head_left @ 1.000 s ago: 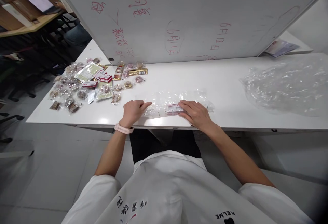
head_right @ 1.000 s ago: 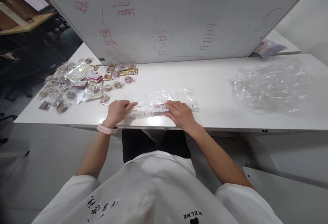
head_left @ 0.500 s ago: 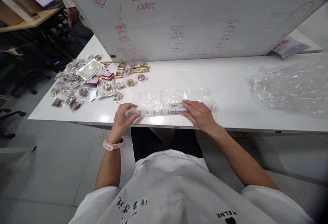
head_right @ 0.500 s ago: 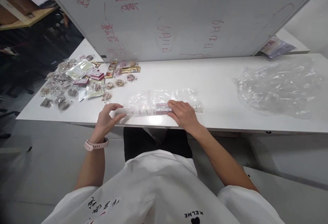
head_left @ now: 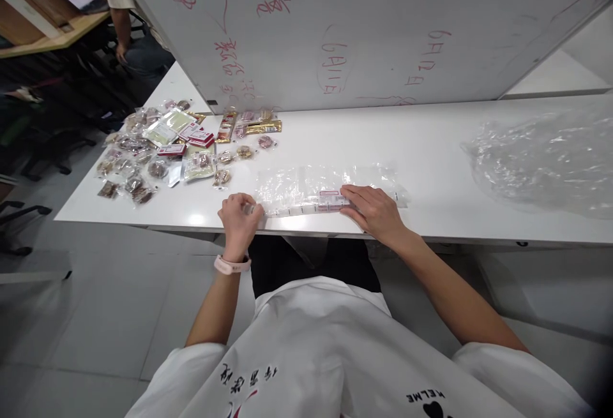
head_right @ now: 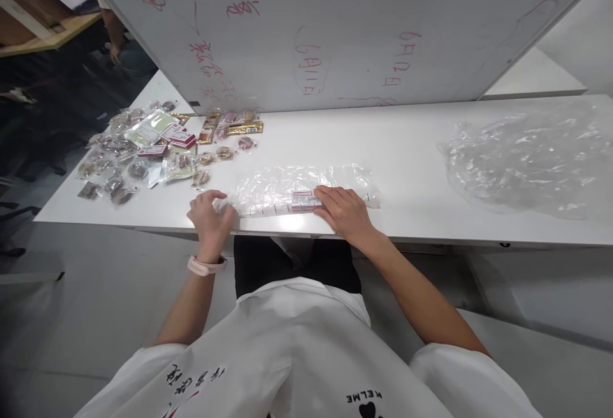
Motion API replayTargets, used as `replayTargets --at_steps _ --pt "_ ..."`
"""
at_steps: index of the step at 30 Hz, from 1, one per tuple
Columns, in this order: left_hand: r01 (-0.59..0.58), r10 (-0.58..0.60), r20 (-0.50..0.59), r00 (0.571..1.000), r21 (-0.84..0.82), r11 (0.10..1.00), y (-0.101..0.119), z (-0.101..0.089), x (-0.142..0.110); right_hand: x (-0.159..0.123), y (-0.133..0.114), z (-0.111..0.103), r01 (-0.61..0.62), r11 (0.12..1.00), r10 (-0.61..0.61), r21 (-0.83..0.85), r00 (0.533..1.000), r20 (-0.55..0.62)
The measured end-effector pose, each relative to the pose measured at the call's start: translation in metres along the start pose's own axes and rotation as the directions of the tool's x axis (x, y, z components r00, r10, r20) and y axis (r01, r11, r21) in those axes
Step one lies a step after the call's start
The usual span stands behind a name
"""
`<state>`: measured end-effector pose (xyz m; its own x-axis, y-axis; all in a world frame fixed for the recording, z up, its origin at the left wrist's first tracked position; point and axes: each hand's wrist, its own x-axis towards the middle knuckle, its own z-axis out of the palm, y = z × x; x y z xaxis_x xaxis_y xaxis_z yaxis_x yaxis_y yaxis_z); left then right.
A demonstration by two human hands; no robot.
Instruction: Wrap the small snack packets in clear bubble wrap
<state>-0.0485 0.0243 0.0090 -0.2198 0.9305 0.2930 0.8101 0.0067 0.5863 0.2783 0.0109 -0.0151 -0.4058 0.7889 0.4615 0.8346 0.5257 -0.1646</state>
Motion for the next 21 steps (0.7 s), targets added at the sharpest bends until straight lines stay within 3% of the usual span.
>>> replayTargets --at_steps 2,4,6,8,10,13,17,21 --pt "-0.13 0.156 -0.194 0.968 0.139 0.982 0.014 0.006 -0.007 0.0 -0.001 0.0 0.007 1.0 -0.007 -0.01 1.0 0.0" --pt "-0.372 0.38 -0.227 0.896 0.082 0.925 0.034 0.018 -0.015 0.001 -0.001 -0.001 0.026 0.999 -0.026 -0.023 1.0 0.0" --pt "-0.611 0.606 -0.079 0.792 -0.109 0.784 0.054 0.036 -0.022 0.001 -0.001 -0.001 0.042 0.998 -0.042 -0.041 0.999 -0.001" --pt "-0.707 0.74 0.091 0.667 -0.237 0.666 0.07 0.057 -0.026 0.001 -0.001 -0.001 0.048 0.997 -0.049 -0.055 0.999 -0.007" --pt "-0.738 0.775 0.165 0.61 -0.237 0.632 0.08 0.075 -0.024 0.001 -0.001 -0.002 0.044 0.997 -0.045 -0.058 0.999 -0.006" --pt "-0.774 0.791 0.189 0.582 -0.167 0.61 0.084 0.088 -0.018 0.001 -0.001 -0.002 0.029 0.999 -0.028 -0.043 0.999 0.027" --pt "-0.833 0.817 0.246 0.521 -0.06 0.55 0.084 0.083 -0.007 0.003 0.001 -0.002 0.012 0.998 -0.008 -0.064 0.998 0.062" --pt "-0.852 0.802 0.322 0.503 0.031 0.522 0.091 0.081 0.012 0.016 0.007 -0.003 -0.024 0.995 0.037 -0.1 0.991 0.128"
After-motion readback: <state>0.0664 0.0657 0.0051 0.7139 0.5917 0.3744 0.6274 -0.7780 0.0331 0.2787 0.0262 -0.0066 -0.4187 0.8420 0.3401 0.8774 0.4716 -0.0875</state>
